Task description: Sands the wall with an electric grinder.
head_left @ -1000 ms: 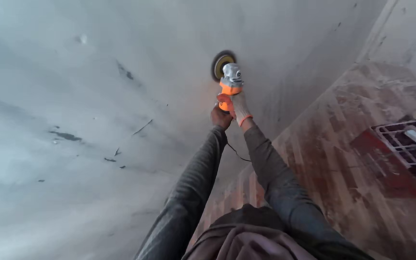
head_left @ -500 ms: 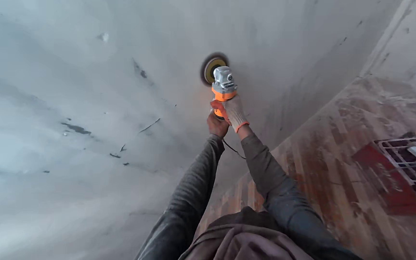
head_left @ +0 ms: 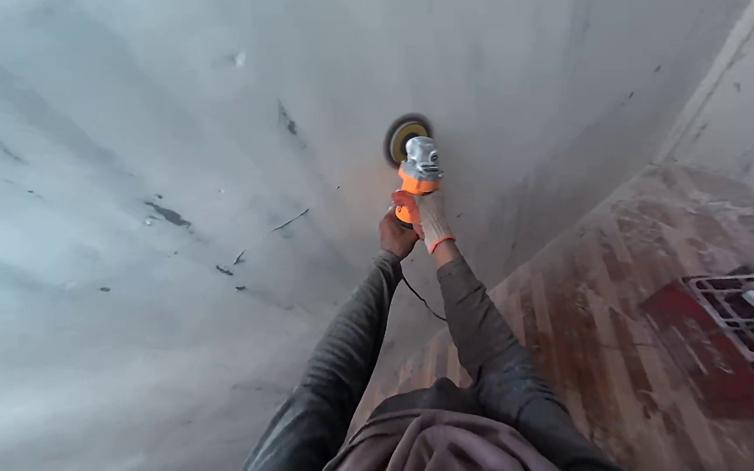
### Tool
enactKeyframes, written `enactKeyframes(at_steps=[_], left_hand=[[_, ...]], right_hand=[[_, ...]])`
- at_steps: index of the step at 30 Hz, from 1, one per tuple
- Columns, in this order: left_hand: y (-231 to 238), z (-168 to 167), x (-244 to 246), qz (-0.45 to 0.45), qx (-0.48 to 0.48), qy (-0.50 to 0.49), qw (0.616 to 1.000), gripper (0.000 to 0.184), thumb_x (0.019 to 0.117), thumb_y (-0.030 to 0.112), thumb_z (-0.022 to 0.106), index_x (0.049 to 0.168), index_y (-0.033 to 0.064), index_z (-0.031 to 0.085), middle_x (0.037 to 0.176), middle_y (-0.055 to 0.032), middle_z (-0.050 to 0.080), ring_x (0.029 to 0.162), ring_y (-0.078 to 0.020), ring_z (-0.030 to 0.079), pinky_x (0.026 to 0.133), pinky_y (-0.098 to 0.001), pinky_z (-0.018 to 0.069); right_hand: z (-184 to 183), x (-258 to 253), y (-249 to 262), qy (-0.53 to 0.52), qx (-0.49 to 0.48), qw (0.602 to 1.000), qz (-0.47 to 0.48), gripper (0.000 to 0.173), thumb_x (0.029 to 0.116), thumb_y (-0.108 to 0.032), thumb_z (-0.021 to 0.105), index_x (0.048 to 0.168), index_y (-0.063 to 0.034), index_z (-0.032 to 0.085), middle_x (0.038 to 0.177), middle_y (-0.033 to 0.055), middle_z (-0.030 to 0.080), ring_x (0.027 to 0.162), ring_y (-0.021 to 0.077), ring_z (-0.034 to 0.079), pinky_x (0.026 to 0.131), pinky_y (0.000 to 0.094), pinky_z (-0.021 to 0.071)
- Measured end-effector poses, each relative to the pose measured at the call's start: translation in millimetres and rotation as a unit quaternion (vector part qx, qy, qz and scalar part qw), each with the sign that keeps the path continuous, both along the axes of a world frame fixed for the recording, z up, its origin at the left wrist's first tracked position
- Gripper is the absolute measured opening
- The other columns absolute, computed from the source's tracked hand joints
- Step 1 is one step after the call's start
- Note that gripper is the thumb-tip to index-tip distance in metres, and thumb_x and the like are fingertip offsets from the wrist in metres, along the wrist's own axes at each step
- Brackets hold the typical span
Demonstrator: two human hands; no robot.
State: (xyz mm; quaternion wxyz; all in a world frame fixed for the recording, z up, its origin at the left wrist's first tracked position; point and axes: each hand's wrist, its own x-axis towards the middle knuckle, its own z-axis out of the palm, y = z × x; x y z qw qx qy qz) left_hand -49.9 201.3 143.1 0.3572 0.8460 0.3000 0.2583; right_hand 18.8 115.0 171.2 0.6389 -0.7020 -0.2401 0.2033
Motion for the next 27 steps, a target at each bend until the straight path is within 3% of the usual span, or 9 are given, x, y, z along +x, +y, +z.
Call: enactKeyframes(at_steps=[2, 4, 8, 13, 15, 18, 20, 23, 27], left_hand=[[-2.9, 1.0, 4.9, 0.002, 0.008, 0.027, 1.000, 0.043, 0.0712, 0.020, 0.083, 0.107, 0.0038, 0.066, 0.088, -0.0128, 0.072, 0.085, -0.0291, 0.071, 0.078, -0.0563, 0.0568], [-5.9, 3.1, 5.8, 0.013, 0.011, 0.023, 1.000, 0.041, 0.0727, 0.021, 0.082, 0.107, 0.0041, 0.066, 0.087, -0.0125, 0.071, 0.083, -0.0288, 0.071, 0.077, -0.0560, 0.0567], [-6.0, 15.0, 0.4, 0.033, 0.009, -0.037, 0.999, 0.038, 0.0744, 0.019, 0.080, 0.106, 0.0028, 0.066, 0.084, -0.0130, 0.070, 0.079, -0.0274, 0.069, 0.073, -0.0534, 0.0570], [-2.1, 37.0, 1.6, 0.028, 0.021, -0.046, 0.998, 0.038, 0.0739, 0.022, 0.080, 0.104, 0.0050, 0.064, 0.080, -0.0119, 0.068, 0.072, -0.0271, 0.067, 0.064, -0.0529, 0.0553], [-2.1, 45.2, 5.1, 0.010, 0.027, -0.005, 1.000, 0.042, 0.0728, 0.025, 0.083, 0.105, 0.0057, 0.066, 0.083, -0.0133, 0.069, 0.074, -0.0297, 0.068, 0.065, -0.0555, 0.0555], [-4.9, 47.3, 9.3, 0.004, 0.029, 0.071, 0.997, 0.048, 0.0702, 0.025, 0.086, 0.109, 0.0068, 0.066, 0.089, -0.0153, 0.071, 0.082, -0.0333, 0.070, 0.071, -0.0599, 0.0557], [-6.0, 36.7, 11.8, 0.006, 0.031, 0.095, 0.995, 0.049, 0.0692, 0.025, 0.087, 0.110, 0.0065, 0.065, 0.091, -0.0154, 0.071, 0.086, -0.0339, 0.070, 0.075, -0.0609, 0.0561], [-3.7, 10.3, 9.3, 0.008, 0.020, 0.049, 0.999, 0.047, 0.0721, 0.025, 0.085, 0.110, 0.0057, 0.066, 0.091, -0.0141, 0.071, 0.086, -0.0315, 0.070, 0.077, -0.0586, 0.0567], [-4.8, -31.2, -3.7, 0.029, -0.015, -0.053, 0.998, 0.039, 0.0757, 0.017, 0.080, 0.107, 0.0002, 0.066, 0.088, -0.0134, 0.071, 0.083, -0.0247, 0.071, 0.078, -0.0492, 0.0586]], right_hand=[[-2.4, 0.8, -6.8, 0.032, -0.008, 0.999, 0.002, 0.050, 0.0989, -0.036, 0.067, 0.135, -0.0021, 0.057, 0.111, 0.0206, 0.066, 0.091, 0.0289, 0.064, 0.081, 0.0478, 0.0537], [-2.4, -0.3, -5.7, 0.012, 0.021, 0.999, -0.021, 0.053, 0.0922, -0.041, 0.073, 0.131, -0.0069, 0.060, 0.110, 0.0162, 0.069, 0.094, 0.0278, 0.066, 0.080, 0.0498, 0.0555], [10.0, -8.8, -1.6, -0.078, 0.031, 0.996, -0.004, 0.050, 0.0976, -0.042, 0.066, 0.136, -0.0098, 0.059, 0.125, 0.0130, 0.068, 0.114, 0.0288, 0.066, 0.095, 0.0536, 0.0542], [24.0, -5.7, 4.1, -0.049, 0.078, 0.996, -0.001, 0.052, 0.0917, -0.048, 0.071, 0.126, -0.0110, 0.062, 0.095, 0.0112, 0.069, 0.076, 0.0250, 0.067, 0.060, 0.0458, 0.0569], [28.1, -1.4, -2.2, -0.012, 0.081, 0.997, -0.006, 0.051, 0.0919, -0.050, 0.069, 0.126, -0.0130, 0.061, 0.096, 0.0106, 0.068, 0.076, 0.0245, 0.066, 0.061, 0.0453, 0.0561], [26.5, 1.1, -11.4, 0.011, 0.106, 0.994, -0.021, 0.046, 0.0940, -0.044, 0.066, 0.126, -0.0116, 0.063, 0.109, 0.0100, 0.070, 0.096, 0.0243, 0.068, 0.079, 0.0488, 0.0573], [8.2, 3.8, -12.2, 0.021, 0.104, 0.994, -0.025, 0.045, 0.0976, -0.043, 0.063, 0.129, -0.0115, 0.063, 0.115, 0.0113, 0.069, 0.102, 0.0255, 0.067, 0.083, 0.0504, 0.0568], [-5.0, 3.9, -5.2, 0.009, 0.014, 1.000, -0.020, 0.055, 0.0966, -0.043, 0.066, 0.138, -0.0090, 0.056, 0.123, 0.0187, 0.066, 0.107, 0.0341, 0.065, 0.086, 0.0573, 0.0539], [-11.7, -8.4, 3.9, -0.062, -0.040, 0.997, 0.003, 0.057, 0.0991, -0.033, 0.067, 0.142, -0.0001, 0.050, 0.123, 0.0250, 0.065, 0.107, 0.0370, 0.066, 0.092, 0.0558, 0.0546]])
